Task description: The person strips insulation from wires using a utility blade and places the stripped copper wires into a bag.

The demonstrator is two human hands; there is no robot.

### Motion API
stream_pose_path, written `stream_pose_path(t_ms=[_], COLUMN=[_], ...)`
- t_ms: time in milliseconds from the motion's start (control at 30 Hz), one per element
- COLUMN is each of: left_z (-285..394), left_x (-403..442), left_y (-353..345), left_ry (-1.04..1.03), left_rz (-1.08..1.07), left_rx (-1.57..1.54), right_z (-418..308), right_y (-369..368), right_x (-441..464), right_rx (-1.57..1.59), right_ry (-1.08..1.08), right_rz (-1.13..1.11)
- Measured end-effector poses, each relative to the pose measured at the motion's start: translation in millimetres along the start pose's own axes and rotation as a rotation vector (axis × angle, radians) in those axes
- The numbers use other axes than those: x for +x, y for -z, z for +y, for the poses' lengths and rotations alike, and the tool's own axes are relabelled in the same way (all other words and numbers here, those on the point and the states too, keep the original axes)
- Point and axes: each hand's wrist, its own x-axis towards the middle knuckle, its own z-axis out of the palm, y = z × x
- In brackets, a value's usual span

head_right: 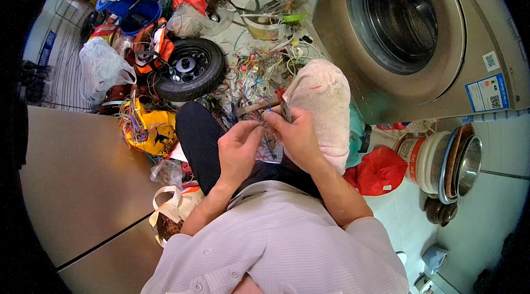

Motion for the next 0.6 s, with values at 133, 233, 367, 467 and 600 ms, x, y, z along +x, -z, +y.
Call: stream_pose_path(t_ms=[133,233,367,467,600], left_z=[-2,1,1,3,0], left_x=[7,7,8,8,13], left_y=[0,2,6,4,8], left_ry=[0.130,0.205,0.358,0.378,0.431], left_rz=[-0.055,-0.070,-0.092,-0.059,-0.063], left_rx=[-0.149,-0.303,-0.540,-0.591,-0.676], right_z=[12,11,16,19,19], right_y=[4,5,6,6,5], right_x=[1,0,2,1,0], right_rx=[-0.154,-0.158,-0.123,-0.150,-0.310], right_ry=[0.082,0.079,0.100,0.109,0.225], right_rz=[0.008,-0.003,-0.019,-0.015,-0.033])
